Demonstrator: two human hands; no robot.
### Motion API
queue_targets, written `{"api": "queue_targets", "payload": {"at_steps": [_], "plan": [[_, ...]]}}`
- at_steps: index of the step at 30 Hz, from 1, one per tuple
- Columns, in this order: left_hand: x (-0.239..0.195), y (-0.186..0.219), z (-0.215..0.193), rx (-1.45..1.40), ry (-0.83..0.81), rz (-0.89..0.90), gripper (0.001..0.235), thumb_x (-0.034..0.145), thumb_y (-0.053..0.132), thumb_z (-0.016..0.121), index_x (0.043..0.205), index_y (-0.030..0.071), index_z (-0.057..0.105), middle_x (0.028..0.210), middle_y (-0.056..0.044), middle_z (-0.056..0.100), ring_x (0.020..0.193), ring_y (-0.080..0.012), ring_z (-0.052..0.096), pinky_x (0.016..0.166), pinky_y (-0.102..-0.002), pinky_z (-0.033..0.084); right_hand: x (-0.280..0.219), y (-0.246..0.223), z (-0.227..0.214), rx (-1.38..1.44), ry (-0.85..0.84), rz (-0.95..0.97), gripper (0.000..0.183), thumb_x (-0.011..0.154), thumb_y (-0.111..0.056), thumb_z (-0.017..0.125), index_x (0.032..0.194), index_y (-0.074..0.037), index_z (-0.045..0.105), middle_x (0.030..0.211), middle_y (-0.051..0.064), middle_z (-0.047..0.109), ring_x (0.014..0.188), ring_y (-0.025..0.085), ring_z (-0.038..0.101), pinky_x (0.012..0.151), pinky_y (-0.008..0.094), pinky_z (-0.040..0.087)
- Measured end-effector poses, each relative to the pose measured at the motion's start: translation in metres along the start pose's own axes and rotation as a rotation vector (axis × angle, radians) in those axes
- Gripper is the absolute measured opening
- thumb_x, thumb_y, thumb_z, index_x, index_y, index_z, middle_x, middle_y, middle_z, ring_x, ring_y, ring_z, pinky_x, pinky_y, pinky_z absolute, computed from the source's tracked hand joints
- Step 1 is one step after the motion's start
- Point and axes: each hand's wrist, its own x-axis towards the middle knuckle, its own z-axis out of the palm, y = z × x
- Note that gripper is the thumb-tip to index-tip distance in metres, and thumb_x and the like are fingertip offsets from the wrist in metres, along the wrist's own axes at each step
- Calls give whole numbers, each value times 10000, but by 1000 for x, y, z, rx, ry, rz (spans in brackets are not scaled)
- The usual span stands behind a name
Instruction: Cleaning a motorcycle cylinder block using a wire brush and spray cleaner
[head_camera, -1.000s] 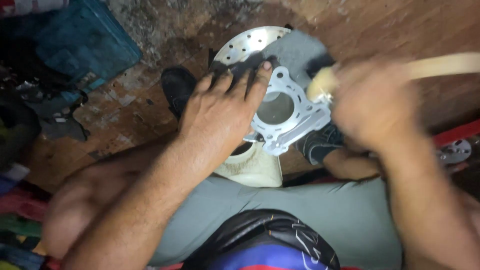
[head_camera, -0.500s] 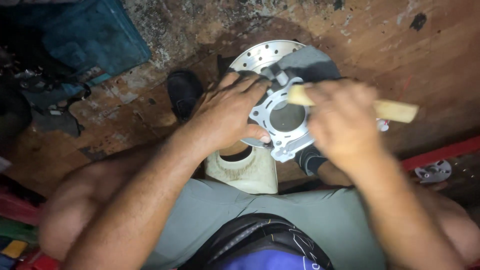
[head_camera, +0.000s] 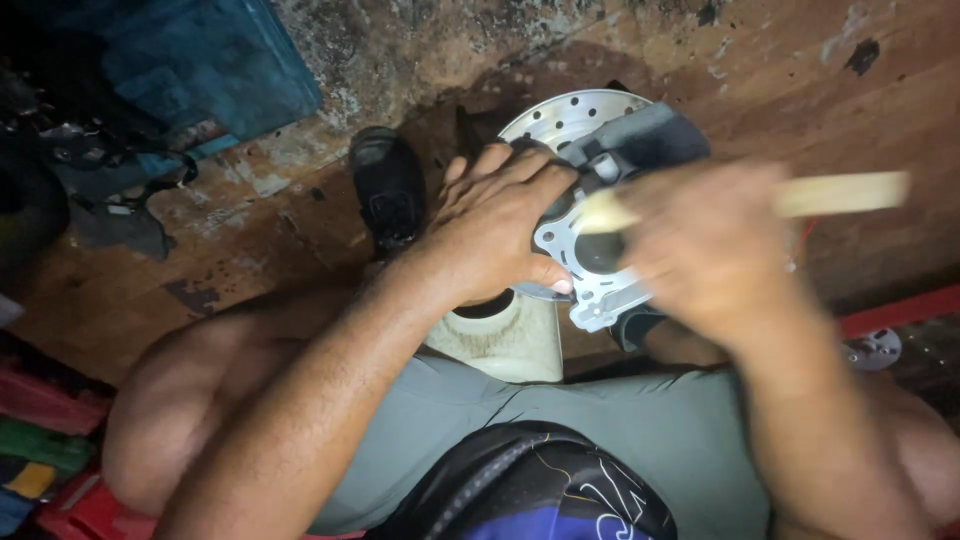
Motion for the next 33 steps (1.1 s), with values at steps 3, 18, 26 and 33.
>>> {"api": "queue_targets", "payload": {"at_steps": [3,18,26,33], "plan": [[0,-1,0,37,85,60,987,459,535,983,1291,154,614,1327,-20,595,1116,-305,527,914,-498,372,-9,17,-3,-224,92,50,277,876,8,802,1147,-27,848,1102,98,774,987,257,606,991,396,414],[-1,-3,1,27,34,64,983,516,517,971,1346,139,602,1408,-48,561,1180,-303,498,945,-500,349,-3,20,2,-229,101,-104,100,1002,-95,678,906,-117,692,1102,81,781,891,202,611,891,410,436],[-7,-2,-2,48,65,105,951,589,525,929,1372,110,585,1454,-94,539,1204,-323,489,965,-475,352,-9,42,-1,-194,83,-75,282,889,-61,832,1170,-51,851,1143,91,743,997,222,564,948,391,390],[-4,-4,2,67,-20,70,1048,587,604,927,1415,78,560,1511,-124,499,1260,-329,451,979,-502,334,4,19,0,-22,21,-125,72,956,-139,656,974,-72,678,1113,136,747,957,308,675,856,492,462]]}}
